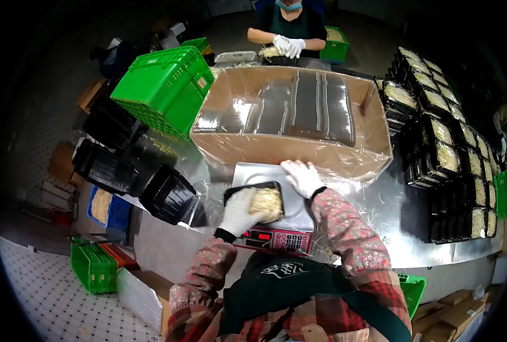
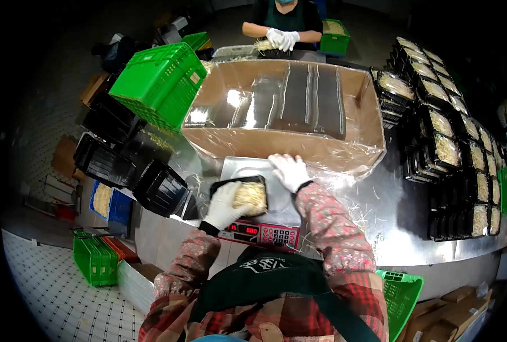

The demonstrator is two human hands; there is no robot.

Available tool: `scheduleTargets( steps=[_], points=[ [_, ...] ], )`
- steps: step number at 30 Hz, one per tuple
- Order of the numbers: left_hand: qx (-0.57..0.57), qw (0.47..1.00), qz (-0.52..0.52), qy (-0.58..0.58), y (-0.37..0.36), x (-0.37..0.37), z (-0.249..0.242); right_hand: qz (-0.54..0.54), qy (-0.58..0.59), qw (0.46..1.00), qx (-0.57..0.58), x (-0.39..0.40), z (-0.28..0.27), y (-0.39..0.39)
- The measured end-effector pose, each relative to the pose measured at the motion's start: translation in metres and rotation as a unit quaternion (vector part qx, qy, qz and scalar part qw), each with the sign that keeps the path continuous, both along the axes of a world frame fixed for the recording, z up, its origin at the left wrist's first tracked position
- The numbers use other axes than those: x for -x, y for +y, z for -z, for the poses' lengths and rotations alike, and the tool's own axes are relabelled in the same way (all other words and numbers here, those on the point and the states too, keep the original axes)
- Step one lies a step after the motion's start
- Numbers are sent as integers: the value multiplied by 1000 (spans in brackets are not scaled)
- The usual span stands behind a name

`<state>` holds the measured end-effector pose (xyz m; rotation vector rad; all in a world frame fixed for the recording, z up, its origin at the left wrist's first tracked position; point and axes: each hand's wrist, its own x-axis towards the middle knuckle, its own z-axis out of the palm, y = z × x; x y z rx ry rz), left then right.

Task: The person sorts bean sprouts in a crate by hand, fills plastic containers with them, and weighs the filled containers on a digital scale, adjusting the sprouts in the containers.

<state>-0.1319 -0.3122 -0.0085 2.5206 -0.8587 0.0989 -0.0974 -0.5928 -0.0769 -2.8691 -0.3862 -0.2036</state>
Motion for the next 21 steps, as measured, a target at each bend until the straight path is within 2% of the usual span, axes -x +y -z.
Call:
scheduleTargets(
  steps=[1,3,5,7,9,11,12,13,15,16,18,19,20,21],
  points=[
    [5,999,-33,-1,11,-6,3,47,17,999,15,9,3,-17],
    [2,996,-92,-2,27,-17,7,178,66,982,-23,34,10,-56],
    [-12,996,-90,-15,29,-30,16,268,26,963,30,53,18,-56],
    [-14,997,-70,-17,17,-44,17,245,-37,967,-54,62,4,-23],
    [-14,998,-60,-12,-2,-55,19,115,-78,989,-42,73,12,26],
    [-36,998,-48,-23,-16,-58,16,0,14,999,-29,85,14,46],
    [-49,998,-43,-16,-18,-59,17,42,-29,997,-51,90,17,33],
    [-48,998,-42,-14,-19,-60,18,108,11,993,-42,91,6,10],
    [-41,998,-35,-18,-17,-58,20,253,-59,965,47,101,9,-25],
    [-40,998,-35,-31,-21,-59,21,255,-57,964,47,106,9,-21],
    [-36,999,-30,-16,-34,-56,20,188,-57,980,-25,118,-7,-6],
    [-35,999,-25,-2,-43,-54,19,114,81,980,-138,117,-52,25],
    [-23,1000,-18,-2,-53,-51,23,-3,46,988,-150,130,-39,52],
    [-17,1000,-4,-21,-63,-49,25,-91,-38,989,-110,147,-28,80]
  ],
)
